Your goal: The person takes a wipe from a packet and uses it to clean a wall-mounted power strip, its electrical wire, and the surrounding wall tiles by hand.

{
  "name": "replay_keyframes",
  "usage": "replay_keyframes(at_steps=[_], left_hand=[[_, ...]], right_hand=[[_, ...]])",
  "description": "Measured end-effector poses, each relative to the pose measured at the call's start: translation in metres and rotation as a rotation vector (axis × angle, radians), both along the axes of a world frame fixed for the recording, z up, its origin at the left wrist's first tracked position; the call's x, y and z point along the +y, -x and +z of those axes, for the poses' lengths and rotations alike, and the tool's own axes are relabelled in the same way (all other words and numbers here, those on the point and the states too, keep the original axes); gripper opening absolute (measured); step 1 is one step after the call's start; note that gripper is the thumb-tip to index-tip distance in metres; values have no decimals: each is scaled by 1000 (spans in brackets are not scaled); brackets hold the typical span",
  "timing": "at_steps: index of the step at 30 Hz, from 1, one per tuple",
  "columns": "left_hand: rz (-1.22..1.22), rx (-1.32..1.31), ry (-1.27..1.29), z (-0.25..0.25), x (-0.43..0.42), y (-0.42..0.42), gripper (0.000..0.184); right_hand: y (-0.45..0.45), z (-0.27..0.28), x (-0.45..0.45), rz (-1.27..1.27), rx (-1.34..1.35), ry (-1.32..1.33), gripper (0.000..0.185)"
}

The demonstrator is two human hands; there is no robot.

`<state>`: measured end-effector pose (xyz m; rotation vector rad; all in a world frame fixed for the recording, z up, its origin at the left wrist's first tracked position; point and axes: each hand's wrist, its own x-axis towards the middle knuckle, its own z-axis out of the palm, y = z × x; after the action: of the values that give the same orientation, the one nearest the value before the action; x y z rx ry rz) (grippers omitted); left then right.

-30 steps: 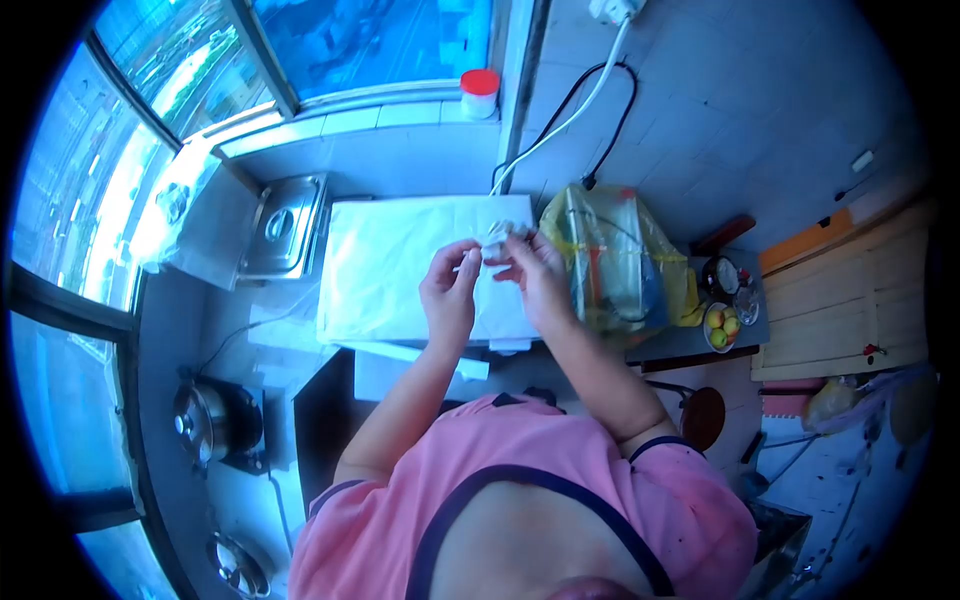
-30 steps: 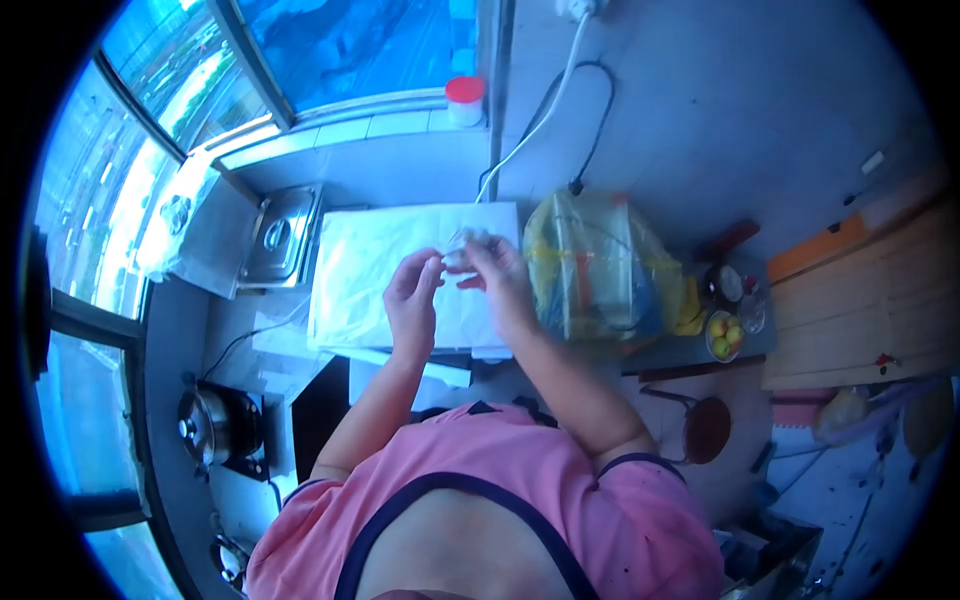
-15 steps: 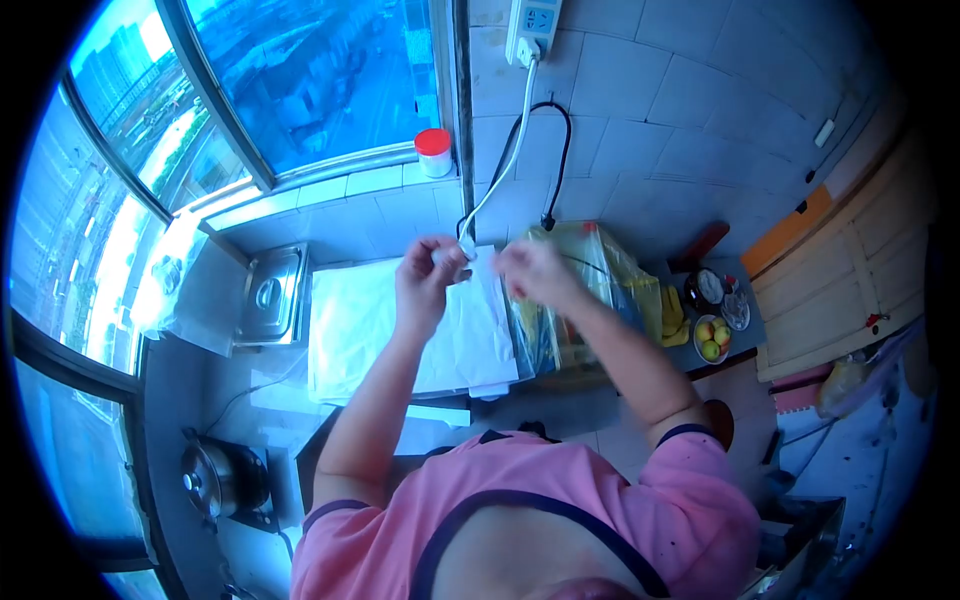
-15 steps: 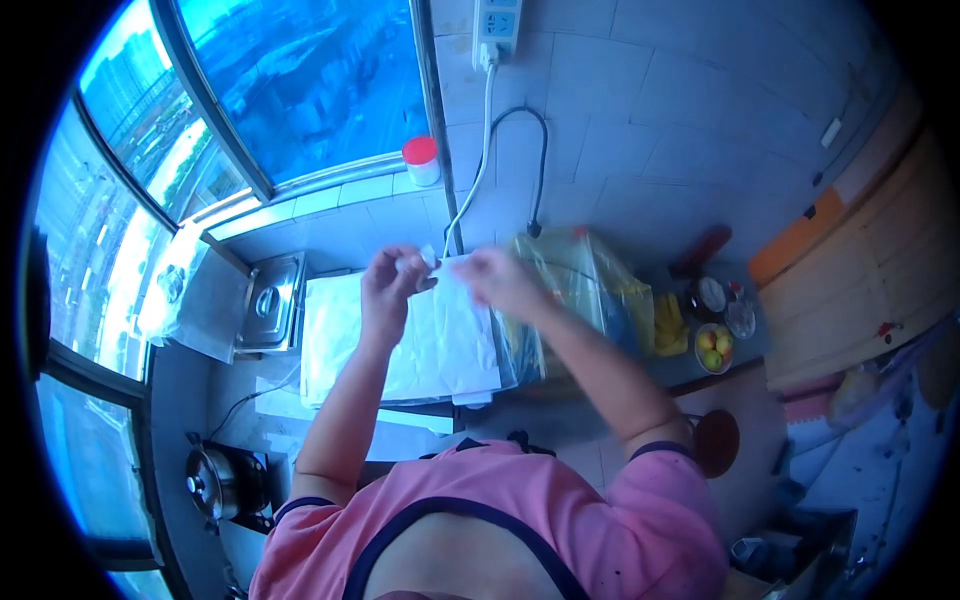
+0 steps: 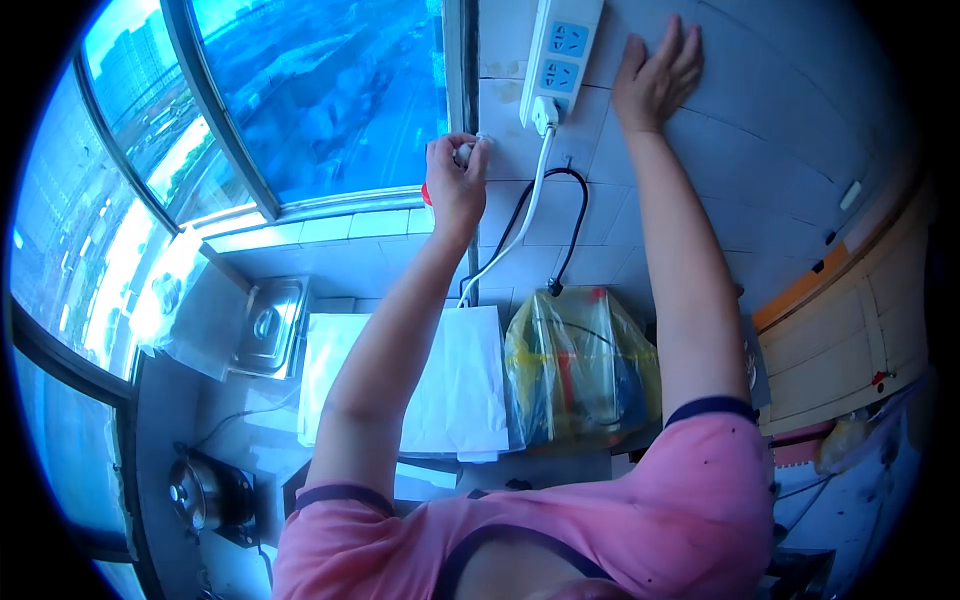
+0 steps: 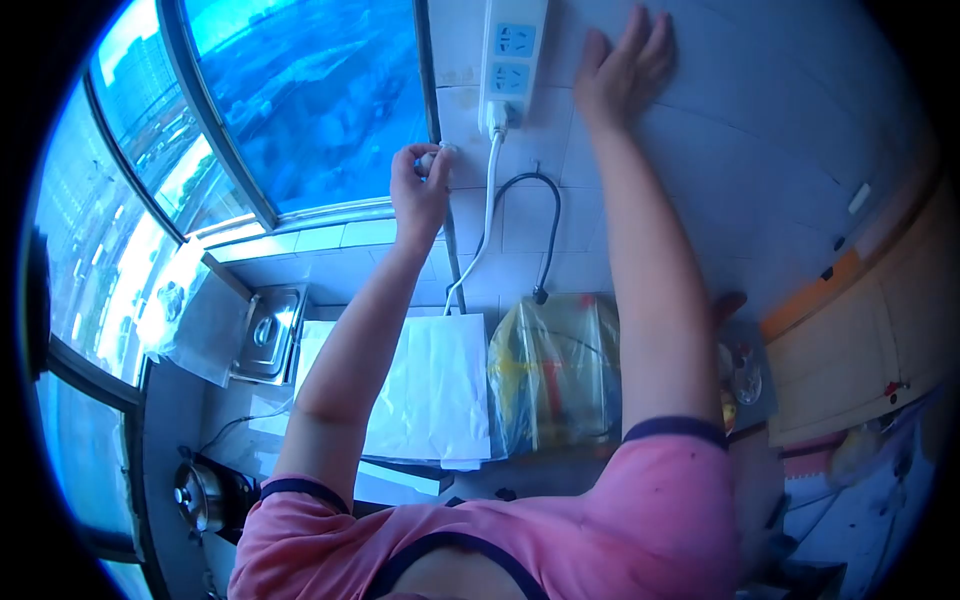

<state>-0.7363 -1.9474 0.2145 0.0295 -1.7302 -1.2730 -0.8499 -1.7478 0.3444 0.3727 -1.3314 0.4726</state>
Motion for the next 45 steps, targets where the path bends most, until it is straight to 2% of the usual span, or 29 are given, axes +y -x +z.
replay_keyframes(at_steps=[2, 5, 9, 11, 20, 23, 25, 27, 30, 31, 33, 37, 39, 45], left_hand=[[-14, -51, -103, -5, 5, -1, 21], [36, -53, -107, -5, 4, 0, 26], [78, -61, -114, -2, 3, -2, 26], [193, 98, 79, 1, 2, 0, 25], [-50, -60, -196, 7, 4, -8, 20], [-34, -95, -215, -6, 3, -7, 20], [-36, -56, -175, -7, 1, -4, 20], [57, 63, 30, 6, 1, 0, 20], [92, 118, 97, 16, 2, 3, 19], [92, 116, 98, 10, 3, 4, 19], [33, -3, -93, -4, 6, -1, 18], [73, 16, -67, 2, 8, -1, 17], [84, 92, 46, 12, 6, 3, 17], [121, 120, 80, 2, 5, -3, 14]], right_hand=[[-5, -3, 2, -8, 23, -17, 52], [-12, -2, 1, -52, -86, -2, 56], [-8, -4, 2, -66, -62, -12, 55], [-9, -4, 2, -60, -64, -13, 55], [-10, -6, 4, -57, -63, -29, 54], [-9, -6, 6, -61, -53, -44, 53], [-9, -7, 7, -60, -40, -57, 53], [-9, -7, 7, -54, -47, -58, 52], [-10, -7, 7, -41, -49, -50, 52], [-10, -7, 7, -41, -51, -49, 52], [-11, -7, 7, -17, -55, -53, 52], [-11, -6, 8, -13, -39, -61, 52], [-11, -6, 8, -7, -48, -58, 52], [-13, -6, 8, 0, -34, -64, 52]])
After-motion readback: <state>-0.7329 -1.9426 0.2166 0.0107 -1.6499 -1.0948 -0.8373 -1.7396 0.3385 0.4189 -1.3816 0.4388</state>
